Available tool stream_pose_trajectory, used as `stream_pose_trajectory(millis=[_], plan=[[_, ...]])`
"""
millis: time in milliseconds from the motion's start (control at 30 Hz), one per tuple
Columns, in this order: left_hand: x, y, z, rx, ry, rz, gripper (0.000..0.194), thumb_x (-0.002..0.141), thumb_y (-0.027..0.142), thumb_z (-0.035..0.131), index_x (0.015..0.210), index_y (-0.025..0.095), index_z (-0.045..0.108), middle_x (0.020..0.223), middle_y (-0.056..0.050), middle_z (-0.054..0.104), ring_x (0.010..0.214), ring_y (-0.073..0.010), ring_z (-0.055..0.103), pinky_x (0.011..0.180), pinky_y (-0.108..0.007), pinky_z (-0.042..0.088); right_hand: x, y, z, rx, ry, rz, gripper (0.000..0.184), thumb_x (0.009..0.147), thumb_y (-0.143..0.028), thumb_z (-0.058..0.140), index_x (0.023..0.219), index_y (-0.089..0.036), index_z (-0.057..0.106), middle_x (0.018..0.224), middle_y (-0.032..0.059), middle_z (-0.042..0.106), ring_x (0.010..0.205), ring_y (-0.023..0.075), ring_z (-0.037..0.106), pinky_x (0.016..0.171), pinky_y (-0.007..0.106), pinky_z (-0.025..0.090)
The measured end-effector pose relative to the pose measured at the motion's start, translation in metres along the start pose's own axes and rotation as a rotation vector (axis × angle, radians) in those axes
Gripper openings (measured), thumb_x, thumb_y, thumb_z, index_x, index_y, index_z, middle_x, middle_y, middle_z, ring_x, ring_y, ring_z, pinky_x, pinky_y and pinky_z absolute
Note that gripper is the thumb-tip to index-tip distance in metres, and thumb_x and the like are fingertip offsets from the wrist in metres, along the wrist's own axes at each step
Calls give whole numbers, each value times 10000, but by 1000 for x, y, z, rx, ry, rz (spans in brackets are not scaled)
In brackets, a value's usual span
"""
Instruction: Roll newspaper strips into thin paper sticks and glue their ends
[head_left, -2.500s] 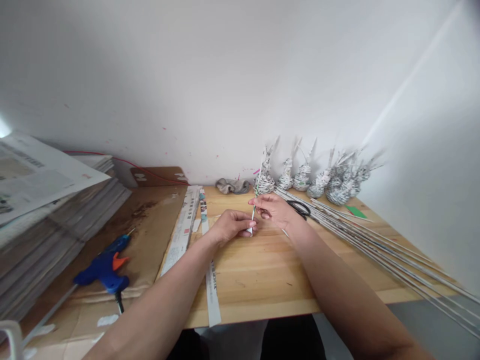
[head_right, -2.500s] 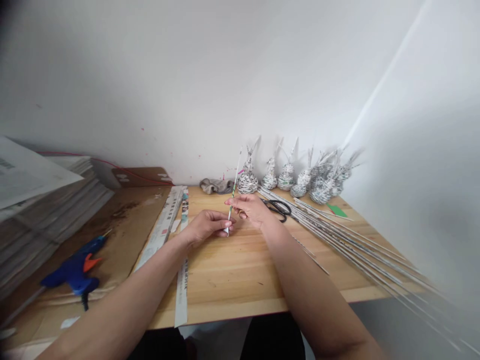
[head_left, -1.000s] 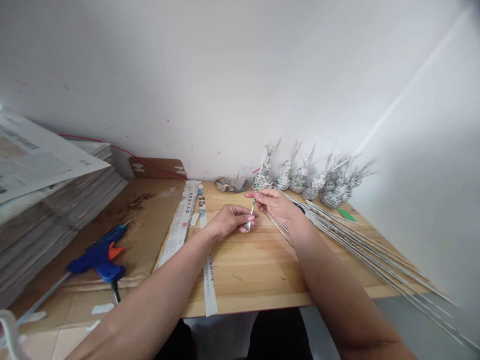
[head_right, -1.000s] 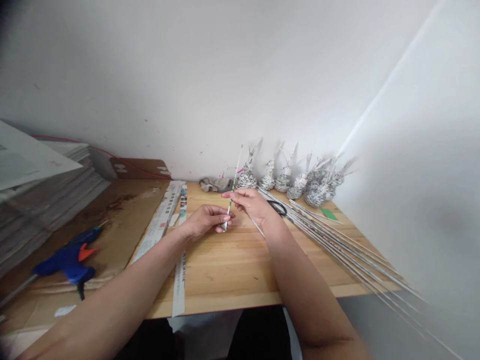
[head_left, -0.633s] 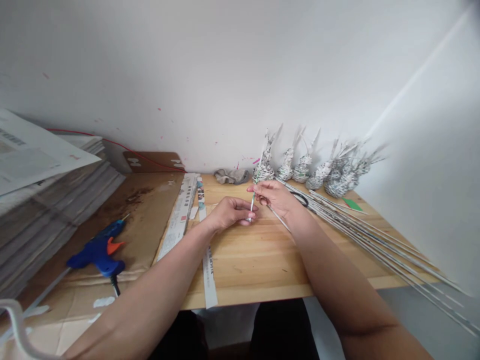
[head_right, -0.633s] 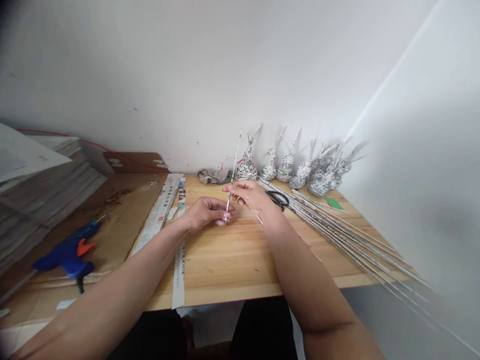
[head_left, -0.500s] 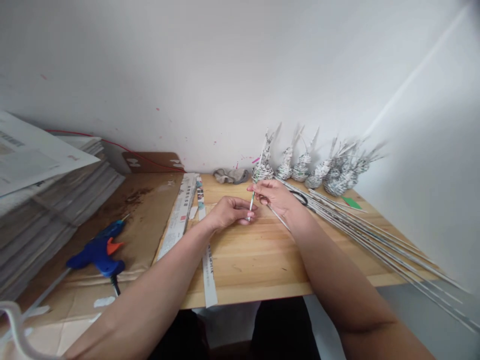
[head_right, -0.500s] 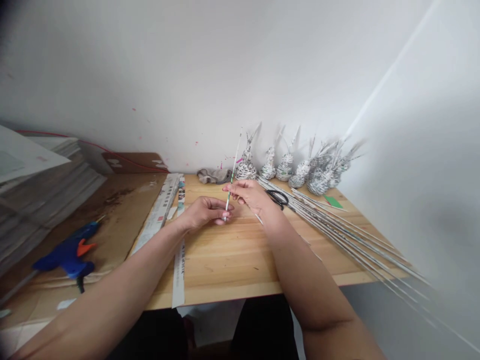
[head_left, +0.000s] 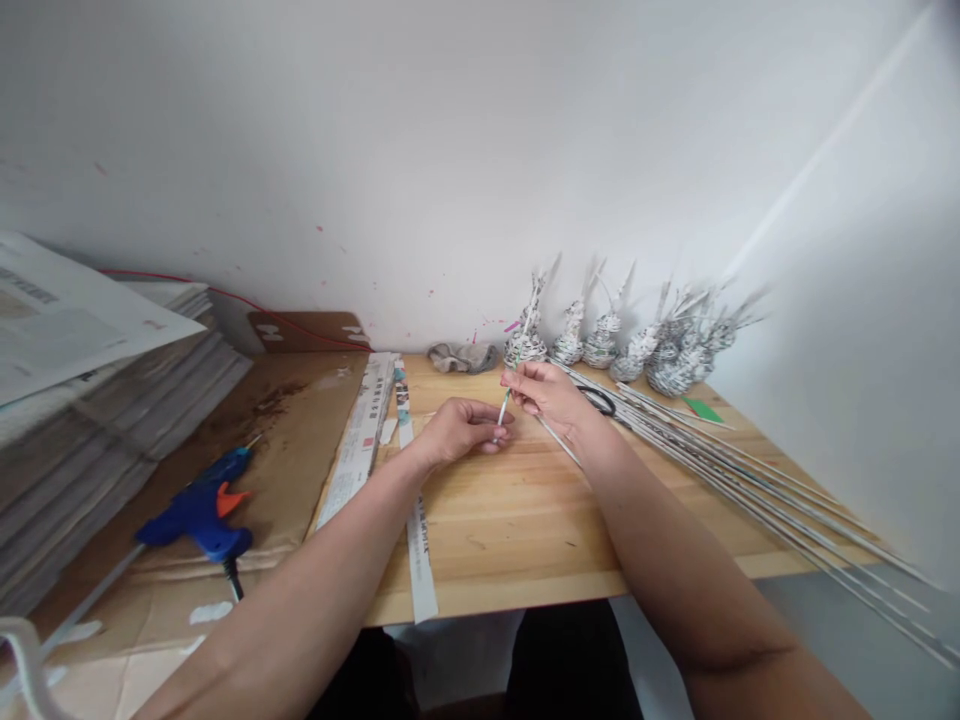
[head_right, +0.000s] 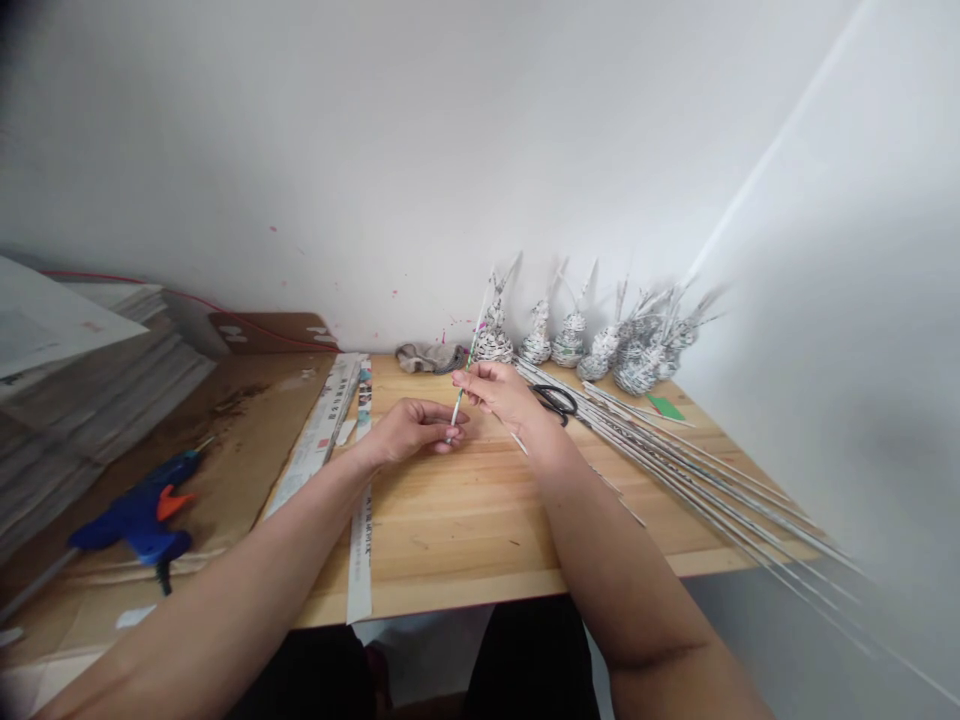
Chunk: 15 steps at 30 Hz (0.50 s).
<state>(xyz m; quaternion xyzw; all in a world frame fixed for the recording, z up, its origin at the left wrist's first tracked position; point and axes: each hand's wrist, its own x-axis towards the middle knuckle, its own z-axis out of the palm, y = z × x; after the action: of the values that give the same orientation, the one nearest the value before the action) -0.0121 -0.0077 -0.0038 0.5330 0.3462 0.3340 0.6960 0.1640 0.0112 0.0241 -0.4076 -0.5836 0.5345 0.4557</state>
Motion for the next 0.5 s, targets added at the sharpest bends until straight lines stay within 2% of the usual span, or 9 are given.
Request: stream_pose_trajectory(millis=[100,167,267,400,500], plan=[[-1,1,0,-21,-5,-7,430,570,283,820,934,90,699,800,-100,708,729,-158,648,702,-295,523,-3,-3,-3,-59,-119,27,327,677,-451,713,757,-143,639,635,-16,538,502,57,410,418,203,239],[-1,1,0,-27,-8,-7,419,572,282,820,923,89,699,801,-103,708,730,-157,649,713,-298,523,-3,-3,-5,-91,-152,39,335,668,-453,716,745,-136,641,616,-17,538,486,55,395,418,206,222],[-1,2,1,-32,-7,-6,407,564,279,825,899,84,699,776,-100,706,707,-148,644,708,-291,521,-1,-1,-4,-98,-87,29,343,637,-455,735,695,-136,625,574,-32,514,450,45,355,410,209,199],[0,2,1,-32,13,14,408,568,279,821,905,83,700,749,-85,702,684,-139,637,682,-281,520,1,1,0,-109,1,-8,361,614,-475,738,659,-142,605,549,-36,508,445,49,351,418,213,224],[0,1,0,16,18,30,406,588,286,806,930,93,702,795,-93,707,706,-146,638,639,-260,516,0,-1,1,-153,-31,-2,367,648,-493,705,713,-139,633,568,-29,526,451,54,363,427,216,238]])
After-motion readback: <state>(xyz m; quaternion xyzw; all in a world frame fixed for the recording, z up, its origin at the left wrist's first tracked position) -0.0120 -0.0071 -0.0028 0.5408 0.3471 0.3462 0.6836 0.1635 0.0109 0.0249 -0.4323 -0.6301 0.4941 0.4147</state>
